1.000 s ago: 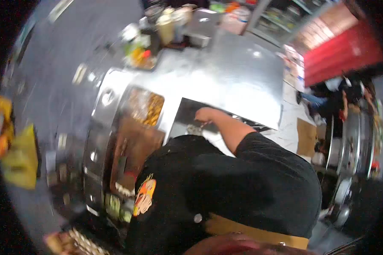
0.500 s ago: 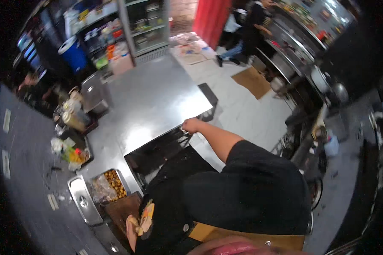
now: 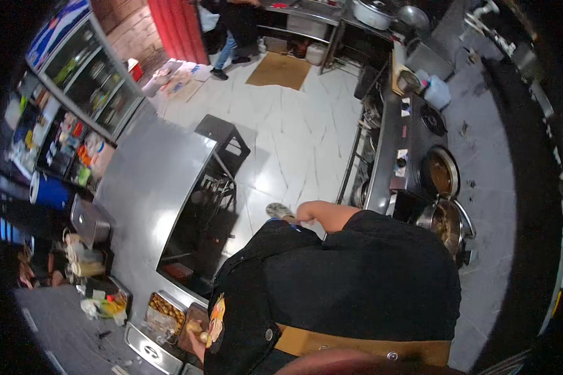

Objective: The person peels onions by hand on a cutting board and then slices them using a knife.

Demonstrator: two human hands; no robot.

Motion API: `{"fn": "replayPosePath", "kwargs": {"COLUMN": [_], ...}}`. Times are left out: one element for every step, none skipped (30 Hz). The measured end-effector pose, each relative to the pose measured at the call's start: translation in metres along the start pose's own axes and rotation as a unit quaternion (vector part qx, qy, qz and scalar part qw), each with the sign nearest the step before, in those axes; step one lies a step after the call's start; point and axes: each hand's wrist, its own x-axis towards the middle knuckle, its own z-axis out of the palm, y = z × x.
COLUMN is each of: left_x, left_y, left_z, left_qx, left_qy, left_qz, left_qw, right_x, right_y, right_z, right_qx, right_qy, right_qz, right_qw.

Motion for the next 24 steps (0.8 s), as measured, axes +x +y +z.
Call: {"fn": "replayPosePath", "kwargs": {"left_x": [0.007, 0.014, 0.019, 0.026, 0.034, 0.041, 0.049, 0.056, 0.066, 0.075, 0.082, 0.089, 0.096, 0.106, 0.113, 0.112, 0.109, 0.107, 0.108, 0.116, 0.117, 0.117, 0.118, 0.117], "left_y": [-0.003, -0.003, -0.003, -0.002, -0.002, -0.003, -0.004, -0.005, -0.006, -0.008, -0.010, -0.013, -0.016, -0.019, -0.022, -0.027, -0.030, -0.031, -0.032, -0.034, -0.034, -0.036, -0.038, -0.039], "left_z": [0.014, 0.030, 0.044, 0.059, 0.075, 0.089, 0.104, 0.121, 0.139, 0.157, 0.175, 0.194, 0.213, 0.233, 0.253, 0.277, 0.301, 0.326, 0.344, 0.351, 0.360, 0.369, 0.377, 0.381], "left_qx": [0.022, 0.036, 0.051, 0.066, 0.079, 0.087, 0.090, 0.093, 0.096, 0.100, 0.101, 0.099, 0.090, 0.056, 0.022, 0.004, 0.000, 0.035, 0.071, 0.126, 0.122, 0.151, 0.180, 0.175], "left_qy": [0.006, 0.009, 0.006, 0.001, -0.006, -0.009, -0.013, -0.018, -0.024, -0.030, -0.031, -0.035, -0.032, -0.033, -0.033, -0.041, -0.032, -0.048, -0.066, -0.110, -0.106, -0.095, -0.084, -0.079], "left_qz": [-0.001, -0.002, -0.005, -0.008, -0.009, -0.006, -0.003, 0.001, 0.008, 0.013, 0.020, 0.027, 0.034, 0.021, 0.007, -0.001, 0.000, 0.019, 0.038, 0.059, 0.063, 0.065, 0.066, 0.065], "left_qw": [1.000, 0.999, 0.999, 0.998, 0.997, 0.996, 0.996, 0.995, 0.995, 0.994, 0.994, 0.994, 0.995, 0.998, 0.999, 0.999, 0.999, 0.998, 0.995, 0.984, 0.985, 0.982, 0.978, 0.979], "right_x": [0.027, 0.049, 0.059, 0.067, 0.071, 0.062, 0.050, 0.028, -0.010, 0.006, 0.009, 0.007, -0.005, -0.016, -0.022, -0.026, -0.028, -0.029, -0.030, -0.032, -0.031, -0.026, -0.024, -0.022], "right_y": [-0.007, -0.003, -0.007, -0.011, -0.011, -0.011, -0.008, -0.008, -0.007, 0.022, 0.046, 0.068, 0.087, 0.108, 0.135, 0.162, 0.187, 0.210, 0.229, 0.246, 0.254, 0.260, 0.263, 0.266], "right_z": [-0.006, -0.007, -0.018, -0.032, -0.046, -0.061, -0.080, -0.104, -0.125, -0.135, -0.148, -0.162, -0.174, -0.185, -0.193, -0.198, -0.208, -0.223, -0.233, -0.239, -0.248, -0.257, -0.265, -0.274], "right_qx": [-0.073, -0.058, -0.050, -0.079, -0.112, -0.116, -0.084, -0.054, 0.011, -0.028, -0.004, 0.021, -0.003, -0.027, 0.009, 0.048, 0.029, 0.009, 0.003, 0.044, 0.085, 0.079, 0.147, 0.214], "right_qy": [-0.015, 0.055, 0.060, 0.085, 0.111, 0.114, 0.136, 0.159, 0.161, 0.209, 0.177, 0.145, 0.135, 0.126, 0.122, 0.113, 0.087, 0.064, 0.062, 0.069, 0.075, 0.075, 0.075, 0.073], "right_qz": [0.014, -0.025, -0.025, -0.052, -0.079, -0.084, -0.089, -0.094, -0.074, -0.132, -0.091, -0.049, -0.024, 0.002, 0.035, 0.068, 0.079, 0.091, 0.087, 0.102, 0.117, 0.114, 0.142, 0.171], "right_qw": [0.997, 0.996, 0.997, 0.992, 0.984, 0.983, 0.983, 0.981, 0.984, 0.969, 0.980, 0.988, 0.991, 0.992, 0.992, 0.990, 0.993, 0.994, 0.994, 0.991, 0.987, 0.987, 0.976, 0.959]}}
